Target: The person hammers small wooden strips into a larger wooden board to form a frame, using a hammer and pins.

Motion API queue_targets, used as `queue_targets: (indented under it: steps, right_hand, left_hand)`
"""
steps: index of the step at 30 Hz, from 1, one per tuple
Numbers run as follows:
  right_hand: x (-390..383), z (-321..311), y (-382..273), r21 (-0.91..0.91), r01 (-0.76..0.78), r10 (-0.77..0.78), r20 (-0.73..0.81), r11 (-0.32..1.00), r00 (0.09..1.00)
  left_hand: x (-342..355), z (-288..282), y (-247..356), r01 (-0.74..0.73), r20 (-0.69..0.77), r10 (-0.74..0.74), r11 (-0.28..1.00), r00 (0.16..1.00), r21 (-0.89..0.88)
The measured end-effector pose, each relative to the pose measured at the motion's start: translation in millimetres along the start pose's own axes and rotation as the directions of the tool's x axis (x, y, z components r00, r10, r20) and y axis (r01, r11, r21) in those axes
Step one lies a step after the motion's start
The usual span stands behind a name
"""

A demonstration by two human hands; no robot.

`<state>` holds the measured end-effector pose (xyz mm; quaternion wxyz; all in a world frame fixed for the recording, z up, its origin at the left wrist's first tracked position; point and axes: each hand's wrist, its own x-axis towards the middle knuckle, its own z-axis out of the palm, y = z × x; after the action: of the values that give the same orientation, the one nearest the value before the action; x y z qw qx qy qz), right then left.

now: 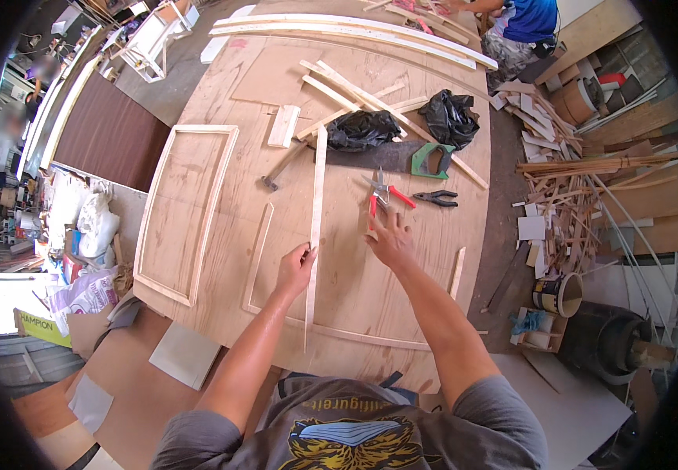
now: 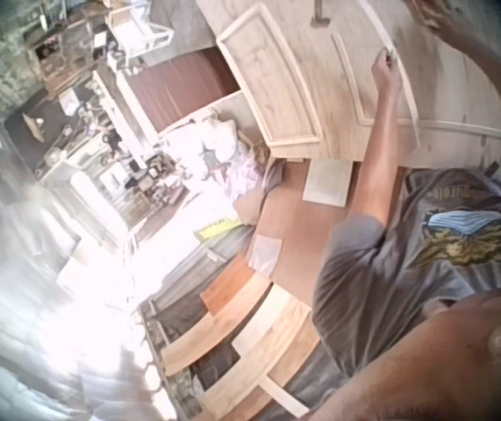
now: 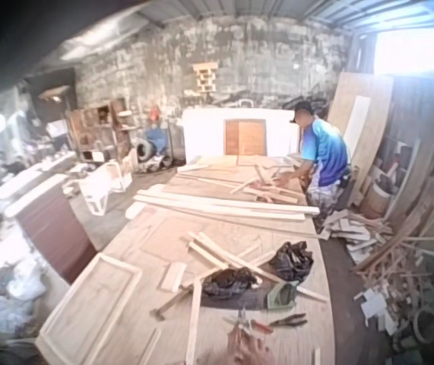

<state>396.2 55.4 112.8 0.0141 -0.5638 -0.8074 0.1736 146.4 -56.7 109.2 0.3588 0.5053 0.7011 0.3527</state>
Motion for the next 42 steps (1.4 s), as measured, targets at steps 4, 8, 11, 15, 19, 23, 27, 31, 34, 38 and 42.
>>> queue_targets:
  steps: [4, 8, 11, 15, 19, 23, 27, 31, 34, 38, 42]
  right_hand:
    - [26, 37, 24, -0.119, 0.149, -0.15, 0.001, 0.982, 0.989]
    - [52, 77, 84, -0.039, 0.31, -0.313, -0.138, 0.95, 0.94]
    - [65, 73, 100, -0.051, 0.413, -0.413, -0.229, 0.909, 0.881]
    - [86, 66, 116, -0.179, 0.421, -0.456, -0.269, 0.889, 0.848]
    - [107, 55, 114, -0.197, 0.313, -0.353, -0.219, 0.929, 0.91]
    - [122, 26, 101, -0.286, 0.113, -0.187, -0.248, 0.952, 0.951]
    - [99, 21, 92, -0.05, 0.181, -0.185, -0.403, 0.982, 0.896]
    - [33, 11, 120, -0.151, 0.154, -0.21, -0.499, 0.976, 0.841]
    - [-39, 19, 148, -0.131, -0.042, -0.014, -0.398, 0.991, 0.917]
    - [-124, 31, 162, 0.011, -0.32, 0.309, -0.294, 0.947, 0.905]
    - [-198, 36, 168, 0.249, -0.548, 0.601, -0.292, 0.799, 0.744]
  left_hand:
    - [-5, -2, 4, 0.036, 0.076, -0.037, 0.999, 0.996, 0.01]
    - [-3, -3, 5, 0.048, 0.105, -0.052, 0.998, 0.993, 0.039]
    - [-1, -6, 3, 0.045, 0.072, -0.045, 0.999, 0.996, -0.004]
    - [13, -3, 10, 0.046, 0.112, -0.047, 0.999, 0.993, 0.01]
    - [28, -5, 29, 0.017, 0.12, -0.019, 1.0, 0.993, 0.015]
    - [41, -2, 34, -0.032, 0.097, 0.032, 0.999, 0.995, 0.0]
    - [57, -3, 1, -0.128, -0.008, 0.128, 0.991, 0.992, 0.027]
    - [50, -20, -11, 0.009, 0.0, -0.009, 0.999, 1.0, 0.036]
    - [26, -36, 5, 0.075, 0.073, -0.085, 0.988, 0.994, 0.134]
    - [-16, -70, -75, 0.17, -0.05, -0.165, 0.882, 0.985, 0.439]
    - [-54, -86, -110, 0.178, -0.108, -0.144, 0.872, 0.984, 0.455]
